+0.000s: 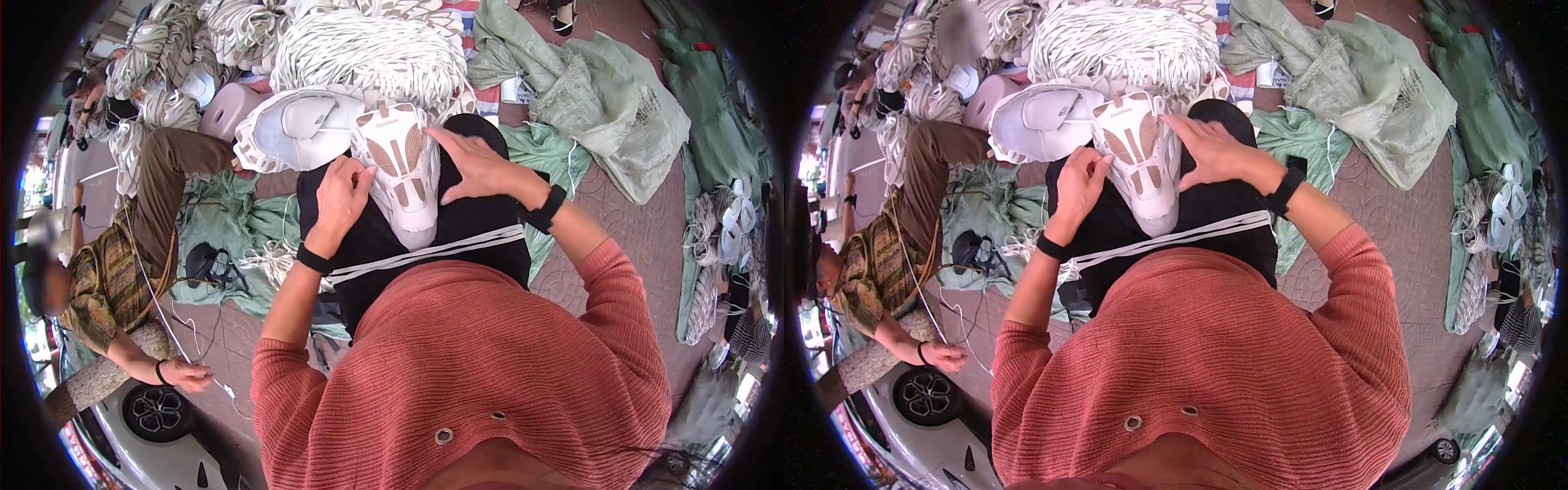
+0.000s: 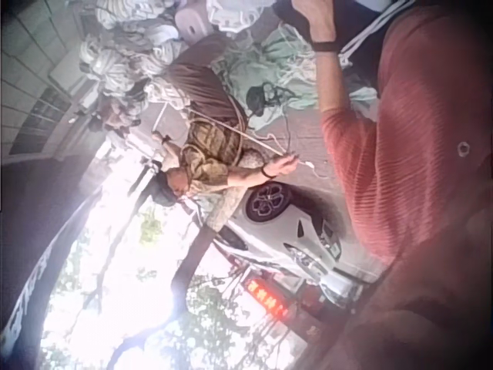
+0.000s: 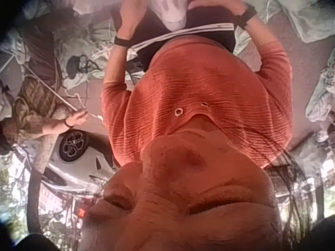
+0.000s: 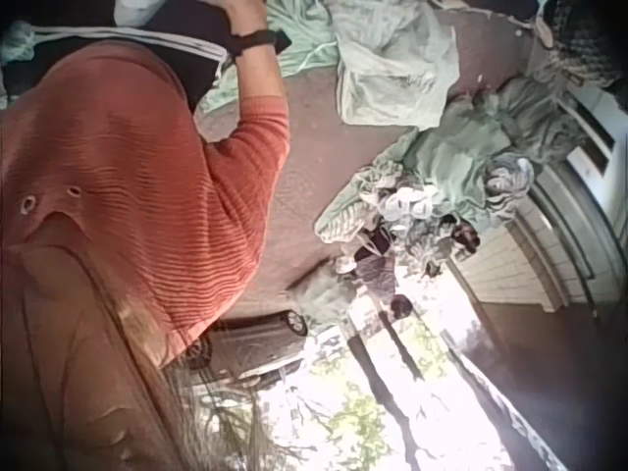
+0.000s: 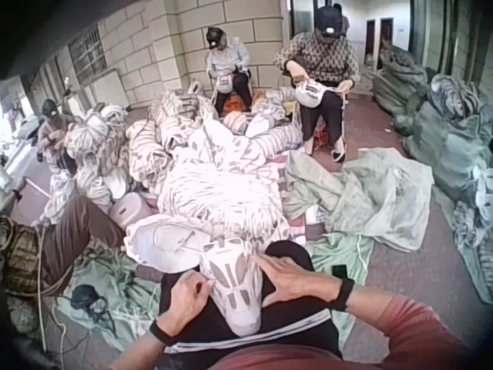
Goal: The person sits on the ground and laces a white shoe by threading a white cord through the eyelets. They repeatedly pull the cord to tighten it and adjust the laces across the shoe's upper. The person works on one shoe at a time, handling the cord and shoe with both hands.
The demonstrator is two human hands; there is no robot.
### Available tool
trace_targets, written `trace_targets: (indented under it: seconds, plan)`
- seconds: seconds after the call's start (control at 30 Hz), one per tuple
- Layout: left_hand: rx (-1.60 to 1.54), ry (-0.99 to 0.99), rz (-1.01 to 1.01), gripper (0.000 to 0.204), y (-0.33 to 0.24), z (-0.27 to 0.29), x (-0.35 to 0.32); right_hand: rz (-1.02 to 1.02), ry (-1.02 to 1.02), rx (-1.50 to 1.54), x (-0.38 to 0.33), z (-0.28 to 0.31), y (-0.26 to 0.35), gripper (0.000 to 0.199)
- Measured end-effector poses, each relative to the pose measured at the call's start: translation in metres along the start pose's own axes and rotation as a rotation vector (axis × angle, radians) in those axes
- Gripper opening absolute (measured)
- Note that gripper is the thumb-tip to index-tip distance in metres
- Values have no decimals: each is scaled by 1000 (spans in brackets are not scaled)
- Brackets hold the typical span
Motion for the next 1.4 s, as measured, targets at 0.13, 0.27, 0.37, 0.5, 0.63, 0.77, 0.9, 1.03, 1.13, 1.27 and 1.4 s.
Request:
trace_targets:
  seconds: [0.13,0.27,0.37,0.5,0.63,0.77,0.9,1.03,1.13,1.27,1.4]
  plan:
    - [-155,-69,76,20,-13,-5,3,-276,-142,693,43,2,-39,95]
    - [38,-250,-338,15,-42,-2,8,-336,-97,856,90,-35,-47,61]
    - [144,-313,-669,15,-62,6,15,-297,-54,939,94,-24,1,51]
    - [136,-221,-645,15,-53,4,26,-189,-54,848,84,-12,20,48]
    - [144,-227,-527,22,-43,-2,14,-204,-82,793,64,-4,35,47]
    - [332,-240,-598,26,-63,-34,8,-318,-107,853,58,-10,34,53]
    - [240,-222,-491,35,-59,-55,16,-353,-21,937,74,-9,24,58]
    - [-447,95,-359,29,-43,-32,37,-301,101,838,76,-13,-9,65]
    - [-396,-169,-200,34,-28,1,21,-277,106,705,73,-15,-9,73]
    - [-518,-243,299,67,13,-30,-13,-131,17,531,91,-20,-8,76]
    - [-205,-92,109,124,-22,-35,-26,-113,-27,339,95,-38,-29,75]
Point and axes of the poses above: each hand's wrist, its own x-axis towards the middle knuckle, its own z-axis out of the back of the hand, y = z × x, the point moved 3 cm from there along x, towards the middle knuckle, and after that the axes turned 10 degrees about -y, right-handed, at the moved point
